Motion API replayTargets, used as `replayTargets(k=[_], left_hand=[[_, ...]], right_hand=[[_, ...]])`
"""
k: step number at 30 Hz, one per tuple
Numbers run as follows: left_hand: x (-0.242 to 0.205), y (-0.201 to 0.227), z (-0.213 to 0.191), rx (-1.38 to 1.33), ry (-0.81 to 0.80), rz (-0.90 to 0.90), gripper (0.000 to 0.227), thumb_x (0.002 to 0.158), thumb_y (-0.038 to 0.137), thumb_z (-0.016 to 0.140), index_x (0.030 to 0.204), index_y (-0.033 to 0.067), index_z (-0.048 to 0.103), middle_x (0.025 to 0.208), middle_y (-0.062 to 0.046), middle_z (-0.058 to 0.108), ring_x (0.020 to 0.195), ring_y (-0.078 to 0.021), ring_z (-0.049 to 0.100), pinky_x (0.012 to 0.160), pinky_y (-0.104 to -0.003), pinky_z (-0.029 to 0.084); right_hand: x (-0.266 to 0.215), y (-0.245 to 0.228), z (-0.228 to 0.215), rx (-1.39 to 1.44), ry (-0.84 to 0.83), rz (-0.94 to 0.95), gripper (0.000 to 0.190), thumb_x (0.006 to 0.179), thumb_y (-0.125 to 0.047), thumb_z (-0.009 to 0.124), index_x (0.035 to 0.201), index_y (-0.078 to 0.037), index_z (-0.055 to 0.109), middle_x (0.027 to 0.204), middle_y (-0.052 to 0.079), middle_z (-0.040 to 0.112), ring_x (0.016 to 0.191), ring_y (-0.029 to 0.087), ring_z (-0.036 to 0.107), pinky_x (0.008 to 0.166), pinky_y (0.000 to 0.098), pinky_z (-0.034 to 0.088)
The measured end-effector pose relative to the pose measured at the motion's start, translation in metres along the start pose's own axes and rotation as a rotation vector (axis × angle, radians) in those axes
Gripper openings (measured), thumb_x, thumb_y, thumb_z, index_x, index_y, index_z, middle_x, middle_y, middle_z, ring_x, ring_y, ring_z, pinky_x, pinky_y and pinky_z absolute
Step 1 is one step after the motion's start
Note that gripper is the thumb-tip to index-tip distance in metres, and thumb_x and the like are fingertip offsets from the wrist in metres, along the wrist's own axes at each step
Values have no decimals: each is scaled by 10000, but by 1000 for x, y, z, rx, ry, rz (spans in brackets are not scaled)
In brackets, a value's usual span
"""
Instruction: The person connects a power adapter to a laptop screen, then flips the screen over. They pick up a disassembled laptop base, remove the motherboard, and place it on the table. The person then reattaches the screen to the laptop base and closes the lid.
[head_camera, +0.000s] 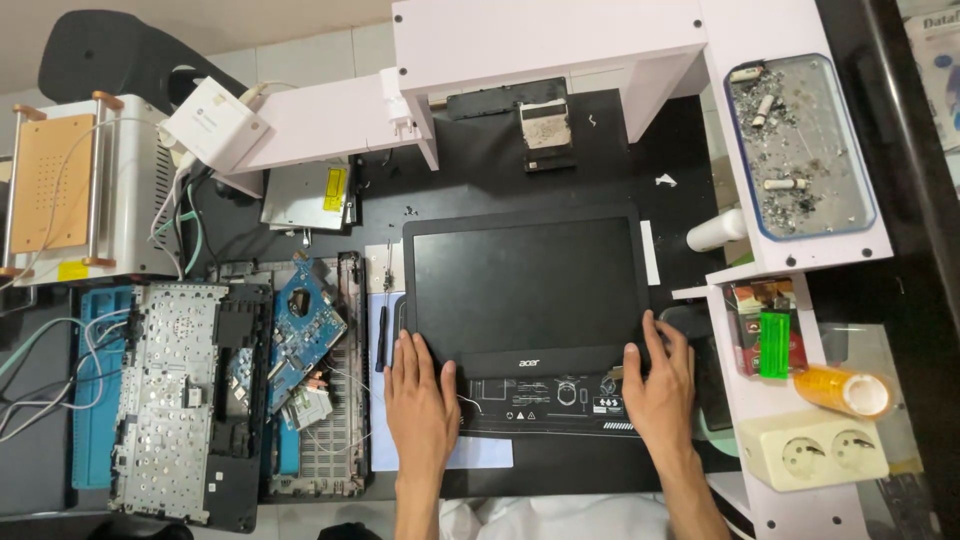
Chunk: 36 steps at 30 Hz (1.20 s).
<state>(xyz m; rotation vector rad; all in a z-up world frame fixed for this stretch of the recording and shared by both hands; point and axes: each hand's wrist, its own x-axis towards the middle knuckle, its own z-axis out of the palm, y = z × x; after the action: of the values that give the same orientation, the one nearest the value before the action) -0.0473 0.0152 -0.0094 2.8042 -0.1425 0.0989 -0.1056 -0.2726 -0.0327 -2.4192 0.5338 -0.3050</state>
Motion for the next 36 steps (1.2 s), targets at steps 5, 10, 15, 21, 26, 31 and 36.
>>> replayTargets(k=[5,10,15,21,26,31,36], left_hand=[[1,-1,-1,-24,6,-10,567,1036,315,496,1439,-84,493,1529,-267,472,1417,-397,442,1148,-472,347],[5,-1,-8,-59,23,-10,548,1026,287,526,1421,-92,506,1500,-280,493,1387,-425,463,1123,-458,379],[4,-3,-5,-124,36,11,518,1019,267,555,1400,-84,531,1492,-285,503,1373,-442,476,1133,-466,383],[4,0,-4,-145,64,-3,520,1006,258,571,1400,-79,537,1496,-275,506,1372,-439,475,1119,-476,378],[3,-1,-2,-160,73,-32,518,1000,260,586,1404,-62,548,1498,-259,512,1374,-425,477,1120,-478,372],[6,-1,-4,-222,69,-85,531,964,275,621,1376,-58,575,1488,-244,526,1369,-404,487,1121,-473,368],[6,0,-5,-254,63,-116,493,989,260,607,1369,-54,592,1481,-242,541,1361,-397,505,1125,-465,376]], right_hand=[[-23,-8,10,112,134,-15,466,993,-148,605,1434,-4,558,1494,214,501,1356,411,502,1136,487,405],[-28,-10,16,222,184,-39,472,990,-160,611,1423,15,535,1553,256,443,1444,421,439,1181,497,366],[-27,-8,15,232,190,-51,427,979,-156,636,1369,4,575,1522,236,503,1418,405,492,1173,481,404],[-26,-3,16,231,186,-83,433,947,-143,663,1347,4,589,1503,226,515,1400,399,502,1164,480,415],[-25,-6,12,239,188,-60,426,921,-124,678,1320,9,607,1478,210,538,1385,385,517,1152,485,419],[-23,3,17,485,229,-51,396,945,-77,647,1329,10,601,1486,192,488,1419,334,510,1215,460,430],[-25,20,26,602,247,33,366,919,-42,651,1278,21,609,1415,164,477,1353,292,532,1157,415,477]])
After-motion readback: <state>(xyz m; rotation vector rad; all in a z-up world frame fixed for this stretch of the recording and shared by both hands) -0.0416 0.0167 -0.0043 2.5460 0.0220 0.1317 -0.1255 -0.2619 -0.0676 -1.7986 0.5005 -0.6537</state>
